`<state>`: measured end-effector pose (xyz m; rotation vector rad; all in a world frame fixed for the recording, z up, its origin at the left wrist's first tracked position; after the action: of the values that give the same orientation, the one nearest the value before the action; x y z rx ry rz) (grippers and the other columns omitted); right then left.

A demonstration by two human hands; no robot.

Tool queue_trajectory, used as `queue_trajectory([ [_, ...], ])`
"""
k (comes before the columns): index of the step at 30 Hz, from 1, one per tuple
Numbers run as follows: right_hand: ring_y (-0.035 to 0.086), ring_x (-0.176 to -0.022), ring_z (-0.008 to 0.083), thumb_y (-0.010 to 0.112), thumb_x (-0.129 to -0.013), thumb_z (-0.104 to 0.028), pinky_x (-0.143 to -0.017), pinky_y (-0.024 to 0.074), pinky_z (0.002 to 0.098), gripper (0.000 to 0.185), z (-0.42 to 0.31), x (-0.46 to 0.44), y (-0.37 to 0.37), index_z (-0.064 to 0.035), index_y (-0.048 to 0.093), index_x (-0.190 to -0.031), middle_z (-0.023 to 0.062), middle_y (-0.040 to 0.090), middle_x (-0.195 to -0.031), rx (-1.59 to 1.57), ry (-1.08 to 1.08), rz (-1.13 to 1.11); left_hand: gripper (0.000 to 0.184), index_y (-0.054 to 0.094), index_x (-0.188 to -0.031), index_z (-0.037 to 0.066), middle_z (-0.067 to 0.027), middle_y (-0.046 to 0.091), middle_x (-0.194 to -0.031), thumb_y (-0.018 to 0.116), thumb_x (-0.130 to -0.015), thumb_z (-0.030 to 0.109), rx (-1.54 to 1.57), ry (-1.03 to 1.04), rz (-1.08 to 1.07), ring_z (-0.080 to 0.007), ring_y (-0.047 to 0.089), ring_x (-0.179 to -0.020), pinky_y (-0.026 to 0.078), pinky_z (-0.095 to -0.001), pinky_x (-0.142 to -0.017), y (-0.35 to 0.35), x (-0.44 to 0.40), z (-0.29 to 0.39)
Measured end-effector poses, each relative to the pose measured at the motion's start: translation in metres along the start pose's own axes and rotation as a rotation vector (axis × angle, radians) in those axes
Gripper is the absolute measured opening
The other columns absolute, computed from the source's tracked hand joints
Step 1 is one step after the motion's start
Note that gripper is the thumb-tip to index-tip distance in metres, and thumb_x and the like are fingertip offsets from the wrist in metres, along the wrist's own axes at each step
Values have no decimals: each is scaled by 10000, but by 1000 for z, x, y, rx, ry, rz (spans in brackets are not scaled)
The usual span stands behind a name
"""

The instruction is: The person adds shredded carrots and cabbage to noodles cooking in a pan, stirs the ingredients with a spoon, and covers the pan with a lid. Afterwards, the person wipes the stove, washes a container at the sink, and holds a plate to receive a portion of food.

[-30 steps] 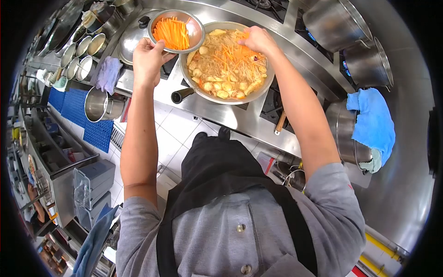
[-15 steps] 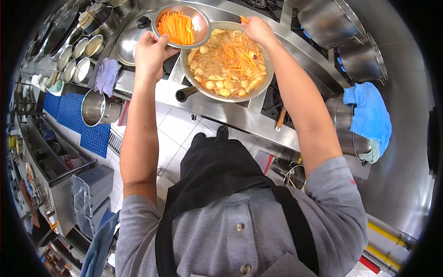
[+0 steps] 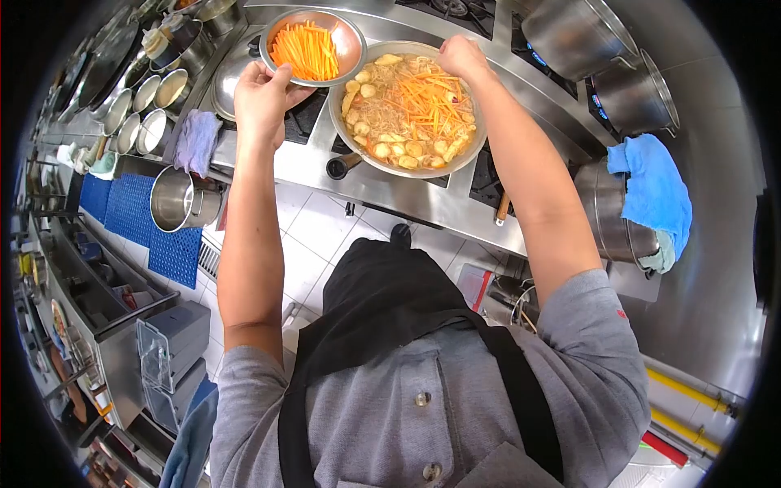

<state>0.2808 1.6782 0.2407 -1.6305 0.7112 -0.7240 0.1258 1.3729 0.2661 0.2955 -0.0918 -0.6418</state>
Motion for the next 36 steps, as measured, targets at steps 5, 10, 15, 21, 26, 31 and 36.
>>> queue_trajectory([
  [5,702,-1018,312,621,-866,-204,-906,543,405,253,-25,15,-28,-157,759,-1073,124,745,-1037,-249,-150,401,144,445,-873,12,-154,615,-933,559,-958,-8,-23,-25,-43,-231,688,-839,661,-407,-766,2,-10,-17],
  [10,732,-840,285,742,-826,-348,-798,570,385,337,-113,62,-61,-68,764,-1012,147,747,-864,-413,-330,3,140,444,-875,7,-155,614,-933,556,-953,-24,75,-57,-97,-235,688,-823,662,-397,-745,25,-4,-29],
  [15,731,-754,227,829,-727,-402,-699,579,390,476,-122,35,-30,47,741,-862,146,740,-790,-134,-138,-139,69,499,-946,-11,-163,641,-1036,561,-967,9,45,-54,-151,-239,695,-901,651,-385,-762,52,-2,-39],
  [21,698,-699,399,658,-723,-196,-621,541,463,244,-78,-40,8,41,716,-733,285,662,-747,-107,-366,190,120,450,-861,-29,-173,602,-934,556,-916,-44,62,-56,-152,-269,699,-881,665,-405,-776,66,-14,-41],
  [26,673,-600,320,731,-670,-266,-570,518,413,270,-42,-2,-41,-1,728,-725,220,676,-689,-280,-302,172,119,450,-881,-43,-199,595,-961,563,-919,-43,2,-120,-94,-310,695,-890,659,-432,-791,49,-20,-47],
  [31,713,-734,243,718,-772,-225,-632,547,406,222,15,-3,-9,-14,750,-835,169,713,-769,-306,-107,-27,125,443,-885,-49,-187,587,-945,565,-915,-57,30,-96,-5,-306,688,-854,672,-450,-697,14,-33,-61],
  [36,713,-919,315,640,-916,-228,-798,544,451,276,38,-4,17,-50,734,-1105,172,741,-968,-53,-125,24,126,441,-888,-33,-182,591,-956,559,-931,-49,53,-92,-61,-304,691,-859,669,-454,-735,20,-27,-44],
])
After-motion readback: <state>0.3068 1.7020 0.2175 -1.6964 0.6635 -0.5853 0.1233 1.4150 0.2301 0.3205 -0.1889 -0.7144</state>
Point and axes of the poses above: each hand's wrist, its own x-axis away from the middle knuckle, its own y-axis out of the palm, z = x × y, the point moved 2 cm from there along -x, towards the middle knuckle
